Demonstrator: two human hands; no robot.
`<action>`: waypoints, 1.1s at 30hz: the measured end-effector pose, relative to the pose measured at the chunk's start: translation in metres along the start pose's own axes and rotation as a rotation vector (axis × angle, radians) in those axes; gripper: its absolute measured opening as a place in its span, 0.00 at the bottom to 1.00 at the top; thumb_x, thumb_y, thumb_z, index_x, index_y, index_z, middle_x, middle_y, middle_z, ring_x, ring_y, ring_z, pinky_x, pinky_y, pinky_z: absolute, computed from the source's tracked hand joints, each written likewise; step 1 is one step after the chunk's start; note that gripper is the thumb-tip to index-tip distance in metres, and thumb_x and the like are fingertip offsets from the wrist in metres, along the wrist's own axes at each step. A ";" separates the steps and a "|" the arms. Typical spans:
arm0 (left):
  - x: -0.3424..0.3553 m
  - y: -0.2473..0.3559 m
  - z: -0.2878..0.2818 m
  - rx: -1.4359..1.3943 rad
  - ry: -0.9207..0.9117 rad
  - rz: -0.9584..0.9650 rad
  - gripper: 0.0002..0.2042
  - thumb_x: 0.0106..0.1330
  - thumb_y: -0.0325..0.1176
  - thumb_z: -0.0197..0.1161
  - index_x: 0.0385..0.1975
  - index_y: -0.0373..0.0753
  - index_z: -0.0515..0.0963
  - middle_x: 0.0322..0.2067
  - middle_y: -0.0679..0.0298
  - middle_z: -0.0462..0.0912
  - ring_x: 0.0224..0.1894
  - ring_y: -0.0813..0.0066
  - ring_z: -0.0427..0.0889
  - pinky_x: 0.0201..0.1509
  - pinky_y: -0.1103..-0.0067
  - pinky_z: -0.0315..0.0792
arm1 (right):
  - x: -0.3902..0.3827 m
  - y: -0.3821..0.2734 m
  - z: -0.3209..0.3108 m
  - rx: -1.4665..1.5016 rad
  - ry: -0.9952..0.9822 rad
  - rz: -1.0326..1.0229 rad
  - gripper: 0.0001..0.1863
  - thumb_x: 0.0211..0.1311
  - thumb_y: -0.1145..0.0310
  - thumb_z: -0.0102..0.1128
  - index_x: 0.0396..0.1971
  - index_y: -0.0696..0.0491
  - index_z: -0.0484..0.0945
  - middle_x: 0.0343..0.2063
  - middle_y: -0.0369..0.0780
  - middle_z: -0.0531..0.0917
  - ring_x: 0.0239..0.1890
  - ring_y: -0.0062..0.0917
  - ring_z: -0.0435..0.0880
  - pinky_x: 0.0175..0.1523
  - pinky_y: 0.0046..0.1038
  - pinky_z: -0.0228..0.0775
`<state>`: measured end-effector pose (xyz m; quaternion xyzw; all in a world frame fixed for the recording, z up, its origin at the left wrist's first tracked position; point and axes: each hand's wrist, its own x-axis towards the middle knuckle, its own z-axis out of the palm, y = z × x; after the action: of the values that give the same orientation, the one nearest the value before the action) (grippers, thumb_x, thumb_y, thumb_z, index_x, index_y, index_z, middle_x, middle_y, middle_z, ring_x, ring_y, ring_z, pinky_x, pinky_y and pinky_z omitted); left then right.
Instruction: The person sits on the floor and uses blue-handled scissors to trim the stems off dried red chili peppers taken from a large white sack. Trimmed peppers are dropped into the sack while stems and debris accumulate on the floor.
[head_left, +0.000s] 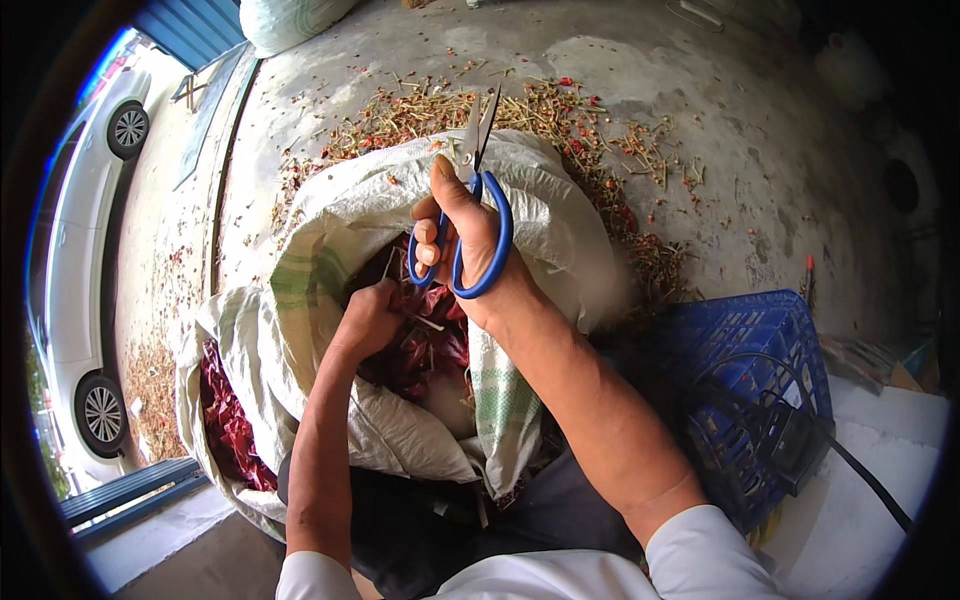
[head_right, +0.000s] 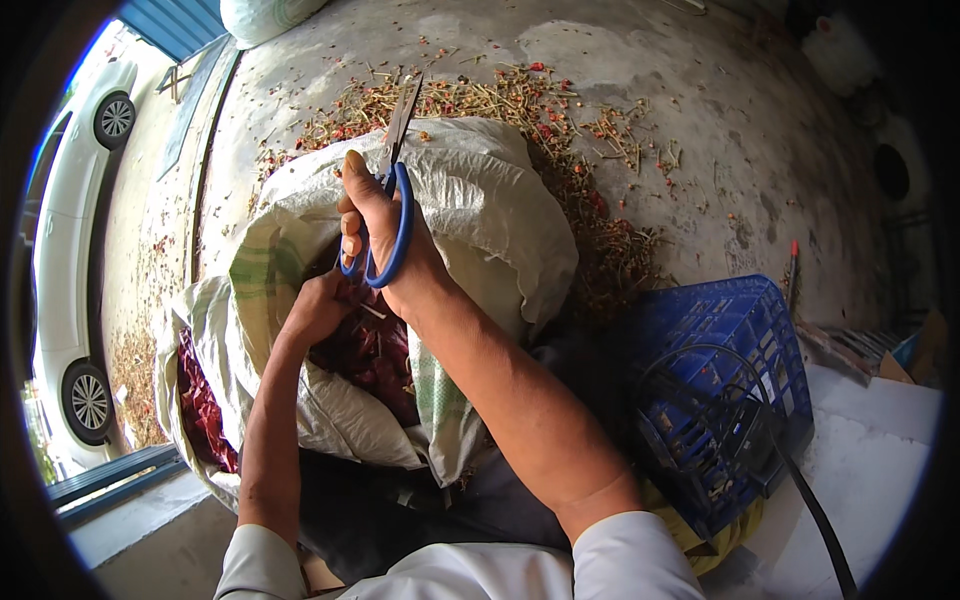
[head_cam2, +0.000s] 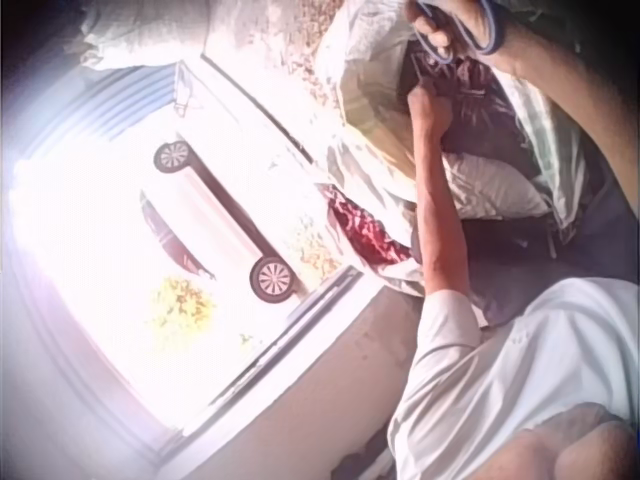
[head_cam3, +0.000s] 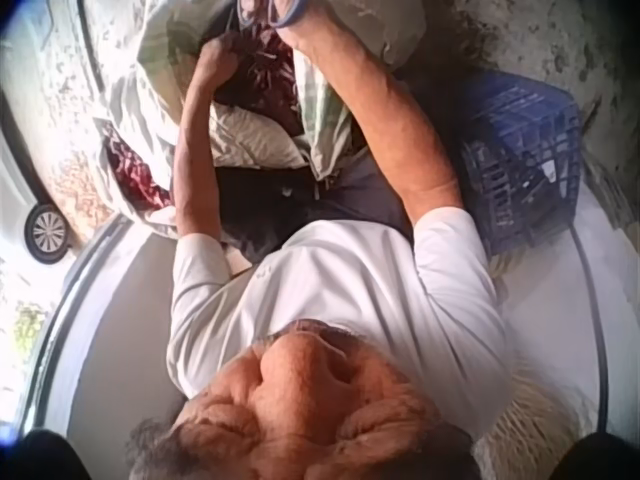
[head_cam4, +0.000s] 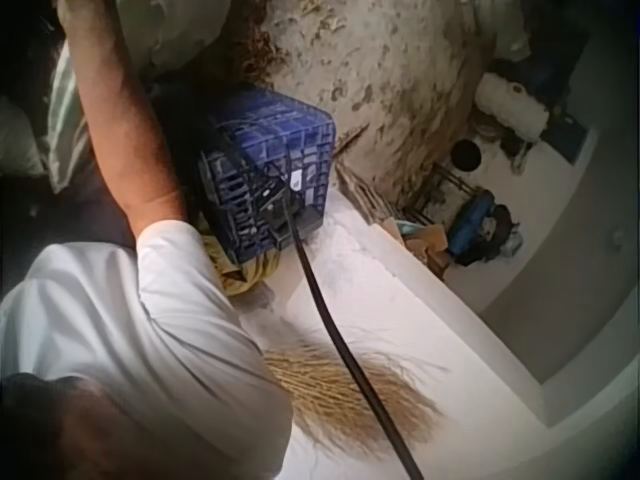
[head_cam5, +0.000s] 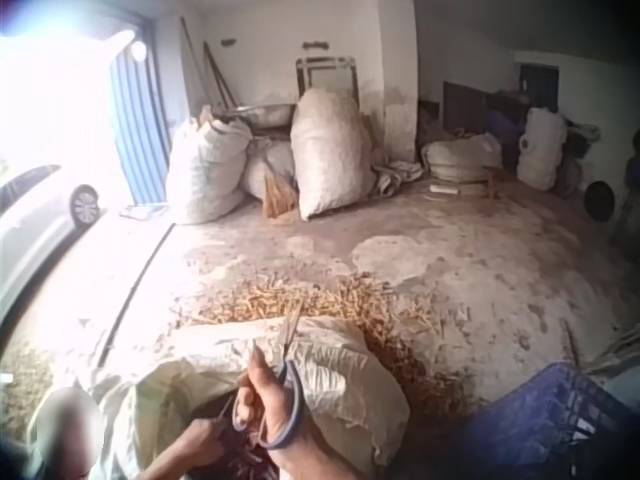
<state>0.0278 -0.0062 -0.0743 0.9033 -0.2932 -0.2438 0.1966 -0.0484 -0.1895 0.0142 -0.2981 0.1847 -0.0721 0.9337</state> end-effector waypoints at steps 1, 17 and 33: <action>0.000 -0.001 0.007 -0.115 0.071 0.034 0.11 0.52 0.28 0.69 0.34 0.33 0.77 0.30 0.47 0.82 0.36 0.46 0.81 0.39 0.66 0.74 | 0.000 0.000 0.001 -0.009 0.004 0.008 0.28 0.56 0.39 0.68 0.27 0.51 0.70 0.17 0.31 0.70 0.17 0.14 0.69 0.24 0.20 0.62; -0.068 -0.004 -0.115 -0.932 0.181 -0.252 0.13 0.52 0.22 0.59 0.38 0.29 0.80 0.17 0.68 0.73 0.14 0.85 0.64 0.19 0.85 0.55 | 0.002 0.012 0.000 -0.702 -0.012 0.075 0.25 0.63 0.46 0.64 0.20 0.53 0.73 0.14 0.33 0.72 0.16 0.16 0.71 0.21 0.20 0.63; -0.068 0.020 -0.101 -0.801 -0.005 -0.125 0.10 0.53 0.23 0.67 0.36 0.38 0.81 0.21 0.74 0.76 0.20 0.89 0.68 0.23 0.87 0.59 | -0.001 0.032 0.017 -0.838 -0.044 -0.093 0.17 0.55 0.57 0.70 0.26 0.59 0.82 0.20 0.42 0.83 0.24 0.26 0.83 0.36 0.29 0.76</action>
<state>0.0265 0.0424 0.0391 0.7708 -0.1200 -0.3522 0.5170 -0.0425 -0.1544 0.0084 -0.6614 0.1643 -0.0265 0.7314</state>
